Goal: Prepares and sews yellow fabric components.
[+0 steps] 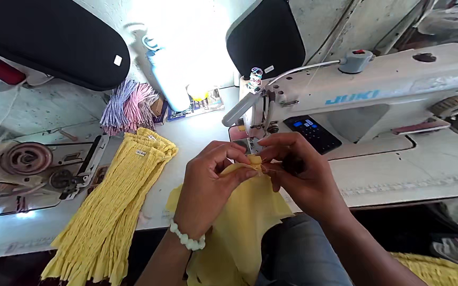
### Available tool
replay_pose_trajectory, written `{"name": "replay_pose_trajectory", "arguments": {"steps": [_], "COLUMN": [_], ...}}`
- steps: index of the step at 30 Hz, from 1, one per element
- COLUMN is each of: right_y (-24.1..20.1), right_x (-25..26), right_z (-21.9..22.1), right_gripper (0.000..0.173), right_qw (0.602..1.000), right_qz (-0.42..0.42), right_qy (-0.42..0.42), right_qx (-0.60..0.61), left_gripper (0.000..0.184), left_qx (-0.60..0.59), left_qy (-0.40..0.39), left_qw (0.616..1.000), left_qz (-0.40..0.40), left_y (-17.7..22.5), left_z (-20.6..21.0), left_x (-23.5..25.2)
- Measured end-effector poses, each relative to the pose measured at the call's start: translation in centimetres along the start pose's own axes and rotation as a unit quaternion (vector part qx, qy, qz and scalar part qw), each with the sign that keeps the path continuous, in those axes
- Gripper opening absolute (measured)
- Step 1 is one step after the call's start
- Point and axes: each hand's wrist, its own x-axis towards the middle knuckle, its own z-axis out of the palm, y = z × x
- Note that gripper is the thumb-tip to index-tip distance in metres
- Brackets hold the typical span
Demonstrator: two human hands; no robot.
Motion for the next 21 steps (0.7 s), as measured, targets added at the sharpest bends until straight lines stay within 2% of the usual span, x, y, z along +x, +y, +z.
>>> {"name": "replay_pose_trajectory", "arguments": {"steps": [4, 9, 14, 21], "right_y": [0.6, 0.7, 1.1, 2.1], "right_x": [0.1, 0.4, -0.2, -0.5], "right_z": [-0.1, -0.3, -0.5, -0.4], "right_gripper": [0.027, 0.027, 0.02, 0.024], "right_qw": [1.0, 0.998, 0.999, 0.998], "right_qz": [-0.018, -0.024, -0.001, -0.001], "right_qy": [0.014, 0.037, 0.037, 0.052], "right_qx": [-0.015, -0.052, -0.032, -0.036], "left_gripper": [0.043, 0.019, 0.013, 0.014], "left_qx": [-0.013, -0.002, -0.023, 0.006], "left_qy": [-0.058, -0.047, -0.039, -0.071], "left_qw": [0.997, 0.999, 0.997, 0.994], "left_qz": [-0.05, -0.026, -0.059, -0.079], "left_y": [0.0, -0.1, -1.0, -1.8], "left_z": [0.1, 0.7, 0.5, 1.3], "left_x": [1.0, 1.4, 2.1, 2.0]}}
